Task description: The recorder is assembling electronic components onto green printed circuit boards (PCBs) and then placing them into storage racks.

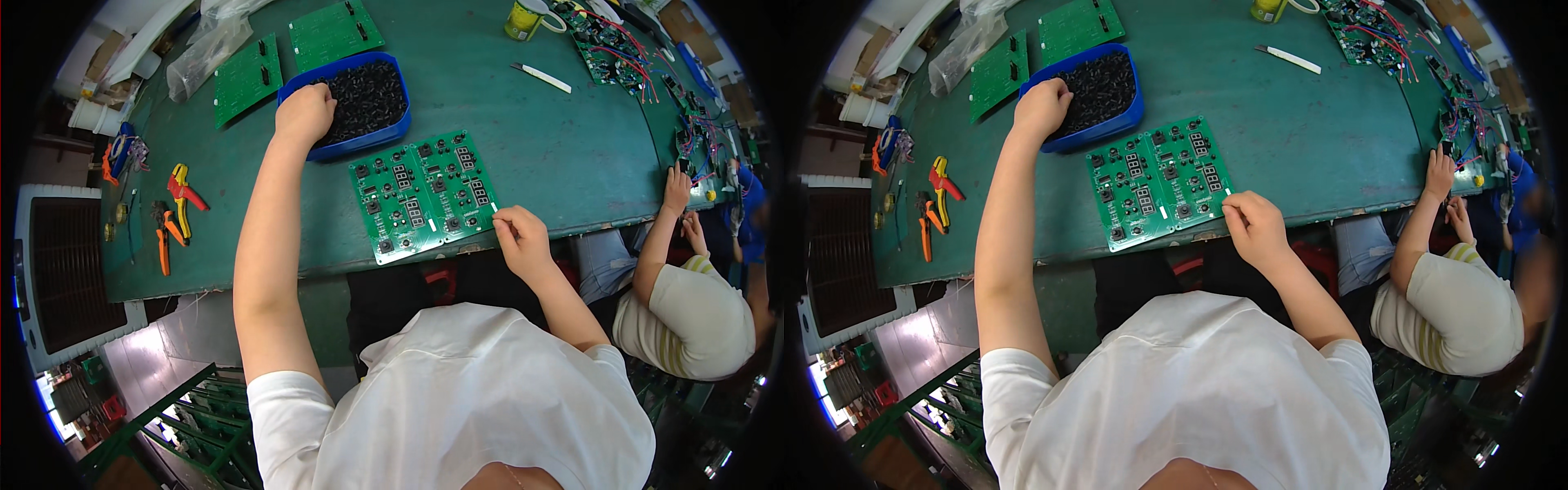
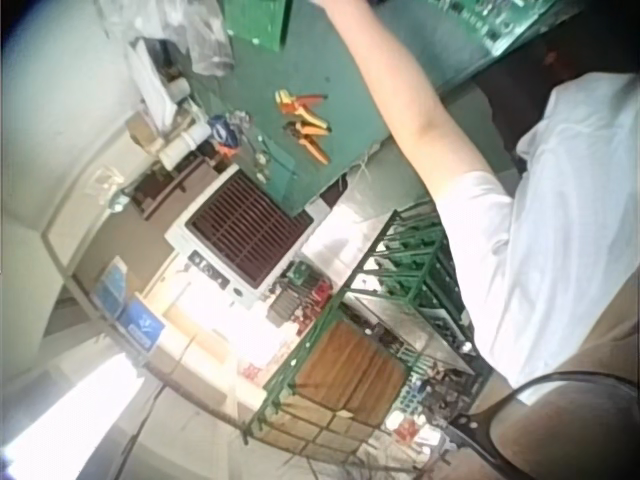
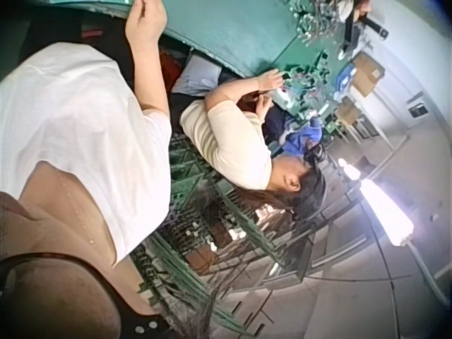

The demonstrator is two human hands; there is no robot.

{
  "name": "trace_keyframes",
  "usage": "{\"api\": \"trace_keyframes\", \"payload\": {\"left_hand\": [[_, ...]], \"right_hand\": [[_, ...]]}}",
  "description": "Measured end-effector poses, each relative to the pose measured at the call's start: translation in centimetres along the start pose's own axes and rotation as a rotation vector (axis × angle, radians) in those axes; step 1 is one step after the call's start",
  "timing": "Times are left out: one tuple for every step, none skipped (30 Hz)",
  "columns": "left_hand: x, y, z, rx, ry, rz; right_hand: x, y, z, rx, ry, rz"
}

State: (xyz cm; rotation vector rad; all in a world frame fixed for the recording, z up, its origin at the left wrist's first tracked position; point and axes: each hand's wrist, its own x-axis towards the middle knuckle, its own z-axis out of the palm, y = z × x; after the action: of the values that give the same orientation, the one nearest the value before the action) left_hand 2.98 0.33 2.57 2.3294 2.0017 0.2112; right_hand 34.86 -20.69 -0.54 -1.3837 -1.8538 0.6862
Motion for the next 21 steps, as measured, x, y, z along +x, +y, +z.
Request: {"api": "trace_keyframes", "payload": {"left_hand": [[-0.1,0.0,0.0,-0.002,-0.001,0.000],[-0.3,-0.1,0.0,-0.061,0.085,-0.013],[-0.4,-0.2,-0.1,-0.120,0.172,-0.024],[-0.6,-0.3,-0.3,-0.171,0.193,-0.042],[-0.9,-0.5,-0.1,-0.172,0.193,-0.044],[-1.3,-0.6,0.0,-0.344,0.274,-0.017],[-1.9,-0.6,0.1,-0.514,0.355,0.009],[-2.6,-0.8,0.1,-0.513,0.353,0.006],[-3.8,-0.4,-0.3,-0.606,0.368,0.033],[-5.0,0.0,-0.6,-0.701,0.379,0.060],[-6.5,0.5,-0.9,-0.702,0.372,0.059],[-8.2,1.1,-1.3,-0.838,0.348,0.004],[-9.8,1.6,-1.5,-0.978,0.322,-0.048],[-11.3,1.9,-1.3,-0.981,0.313,-0.048],[-12.9,2.2,-1.0,-0.983,0.308,-0.049],[-14.4,2.6,-0.5,-0.967,0.318,-0.021],[-15.7,3.2,0.1,-0.952,0.328,0.007],[-16.9,4.1,0.7,-1.010,0.329,0.003],[-18.1,5.0,1.1,-1.064,0.332,-0.004],[-19.2,5.6,1.6,-1.016,0.317,0.036],[-20.1,6.0,1.9,-0.970,0.301,0.078]], "right_hand": [[-0.2,-0.1,-0.1,0.053,0.000,0.086],[-0.5,0.0,0.0,0.051,-0.002,0.087],[-0.7,0.2,0.1,0.076,0.030,0.070],[-1.0,0.3,0.3,0.102,0.060,0.053],[-1.2,0.4,0.6,0.101,0.058,0.053],[-1.4,0.5,0.8,0.151,0.084,0.060],[-1.5,0.6,1.0,0.201,0.109,0.067],[-1.6,0.7,1.2,0.203,0.106,0.068],[-1.7,0.9,1.4,0.262,0.102,0.113],[-1.9,1.0,1.6,0.321,0.100,0.162],[-1.9,1.0,1.7,0.322,0.099,0.169],[-1.4,0.7,1.8,0.165,0.124,0.030],[-1.0,0.7,1.8,0.003,0.151,-0.106],[-0.8,0.7,1.8,0.004,0.148,-0.103],[-0.6,0.8,2.0,-0.086,0.161,-0.201],[-0.5,0.8,2.1,-0.176,0.174,-0.298],[-0.3,0.9,2.2,-0.171,0.170,-0.298],[-0.3,0.9,2.2,-0.195,0.160,-0.304],[-0.2,0.9,2.3,-0.215,0.147,-0.311],[-0.2,0.9,2.4,-0.209,0.143,-0.311],[-0.2,0.9,2.5,-0.210,0.136,-0.309]]}}
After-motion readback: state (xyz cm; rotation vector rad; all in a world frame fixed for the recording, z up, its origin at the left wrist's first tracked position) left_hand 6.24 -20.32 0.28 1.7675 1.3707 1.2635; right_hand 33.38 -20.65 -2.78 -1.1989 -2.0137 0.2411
